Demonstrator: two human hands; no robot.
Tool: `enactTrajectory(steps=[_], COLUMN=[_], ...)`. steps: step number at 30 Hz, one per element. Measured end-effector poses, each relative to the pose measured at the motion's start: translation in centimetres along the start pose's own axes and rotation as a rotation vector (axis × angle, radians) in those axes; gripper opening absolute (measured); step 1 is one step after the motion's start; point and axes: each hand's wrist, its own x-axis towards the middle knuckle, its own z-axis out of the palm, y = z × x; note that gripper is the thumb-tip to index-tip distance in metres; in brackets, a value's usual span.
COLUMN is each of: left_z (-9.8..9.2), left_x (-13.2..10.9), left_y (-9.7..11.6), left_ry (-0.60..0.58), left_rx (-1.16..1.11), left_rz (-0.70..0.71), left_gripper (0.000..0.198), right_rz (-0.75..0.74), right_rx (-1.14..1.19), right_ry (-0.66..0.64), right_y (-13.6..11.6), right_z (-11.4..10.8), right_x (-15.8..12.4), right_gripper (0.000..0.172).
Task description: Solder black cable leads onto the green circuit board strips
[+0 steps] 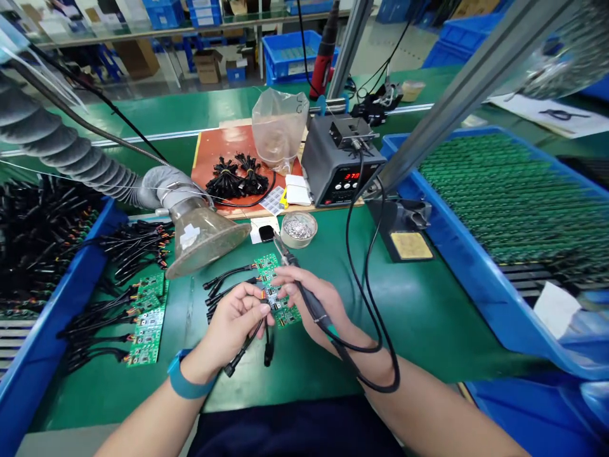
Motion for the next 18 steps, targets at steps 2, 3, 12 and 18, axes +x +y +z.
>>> enactTrajectory(steps=[2, 3, 12, 18], left_z=[0.1, 0.1, 0.4, 0.5], left_x=[0.0, 0.0, -0.4, -0.5], left_y=[0.0, -0.1, -0.8, -1.2], left_ry=[-0.009, -0.016, -0.086, -0.018], left_rx=[-0.012, -0.018, -0.034, 0.051], left_rz=[-0.007, -0.011, -0.017, -0.028], left_gripper=[0.044, 0.044, 0.044, 0.047], right_rz=[-0.022, -0.030, -0.107, -0.137], right_rx=[-0.052, -0.095, -0.191, -0.200], right_ry=[-0.038, -0.052, -0.080, -0.096], right_y=[-0.3, -0.5, -1.1, -0.4], right_z=[0.1, 0.2, 1.1, 1.1], right_x=[0.0, 0.0, -0.1, -0.1], right_gripper=[0.023, 0.020, 0.014, 0.016])
